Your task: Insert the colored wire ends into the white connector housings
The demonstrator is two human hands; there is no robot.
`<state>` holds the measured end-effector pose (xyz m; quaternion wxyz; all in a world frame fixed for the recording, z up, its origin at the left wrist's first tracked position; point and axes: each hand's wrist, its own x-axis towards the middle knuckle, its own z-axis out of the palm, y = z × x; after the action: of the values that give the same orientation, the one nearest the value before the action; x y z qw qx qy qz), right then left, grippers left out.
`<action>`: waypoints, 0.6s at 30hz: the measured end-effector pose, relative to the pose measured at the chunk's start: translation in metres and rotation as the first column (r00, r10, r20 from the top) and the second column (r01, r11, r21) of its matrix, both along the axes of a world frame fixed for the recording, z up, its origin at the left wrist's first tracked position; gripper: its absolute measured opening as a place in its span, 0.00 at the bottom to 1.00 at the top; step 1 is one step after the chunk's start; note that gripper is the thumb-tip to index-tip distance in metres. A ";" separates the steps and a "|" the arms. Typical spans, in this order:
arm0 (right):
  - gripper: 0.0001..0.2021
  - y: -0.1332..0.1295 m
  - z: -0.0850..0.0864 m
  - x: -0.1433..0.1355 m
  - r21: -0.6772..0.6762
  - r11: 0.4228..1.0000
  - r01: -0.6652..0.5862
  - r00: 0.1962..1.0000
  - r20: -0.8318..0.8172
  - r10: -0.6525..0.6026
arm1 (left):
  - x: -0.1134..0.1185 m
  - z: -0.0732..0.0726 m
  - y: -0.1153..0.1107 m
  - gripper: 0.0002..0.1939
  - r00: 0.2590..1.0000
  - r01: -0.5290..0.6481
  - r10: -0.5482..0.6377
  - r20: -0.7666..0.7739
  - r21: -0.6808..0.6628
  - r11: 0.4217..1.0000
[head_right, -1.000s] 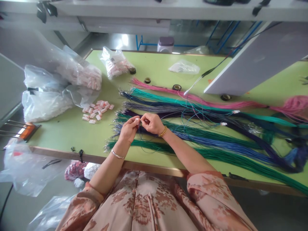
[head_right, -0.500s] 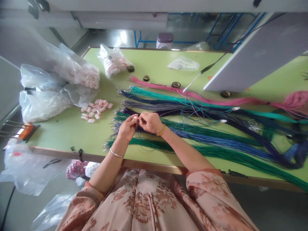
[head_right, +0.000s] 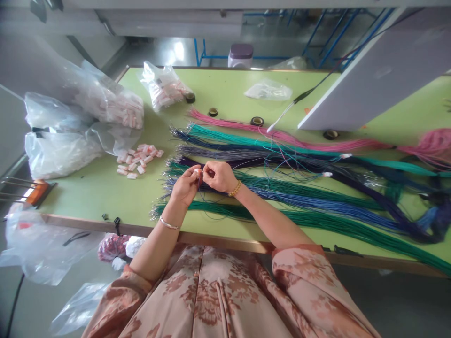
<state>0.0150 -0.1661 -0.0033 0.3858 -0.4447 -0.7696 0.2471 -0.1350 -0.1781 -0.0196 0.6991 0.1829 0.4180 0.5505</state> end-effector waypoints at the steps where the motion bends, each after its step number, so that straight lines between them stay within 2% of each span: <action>1: 0.07 0.000 0.000 0.000 -0.011 1.000 -0.003 1.000 -0.021 0.003 | 0.000 0.000 0.000 0.11 1.000 -0.006 0.006 0.002 -0.001 1.000; 10: 0.07 0.004 -0.005 0.001 -0.161 0.987 -0.023 0.972 -0.233 -0.016 | -0.002 0.003 0.000 0.11 1.000 0.006 -0.006 0.014 -0.024 1.000; 18: 0.07 0.003 -0.004 0.001 -0.164 0.986 -0.032 0.976 -0.217 -0.004 | -0.002 0.005 0.000 0.10 0.999 0.022 -0.021 0.029 -0.044 0.999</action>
<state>0.0159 -0.1630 -0.0075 0.4270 -0.4405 -0.7027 0.3604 -0.1370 -0.1777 -0.0142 0.7148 0.1641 0.4180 0.5361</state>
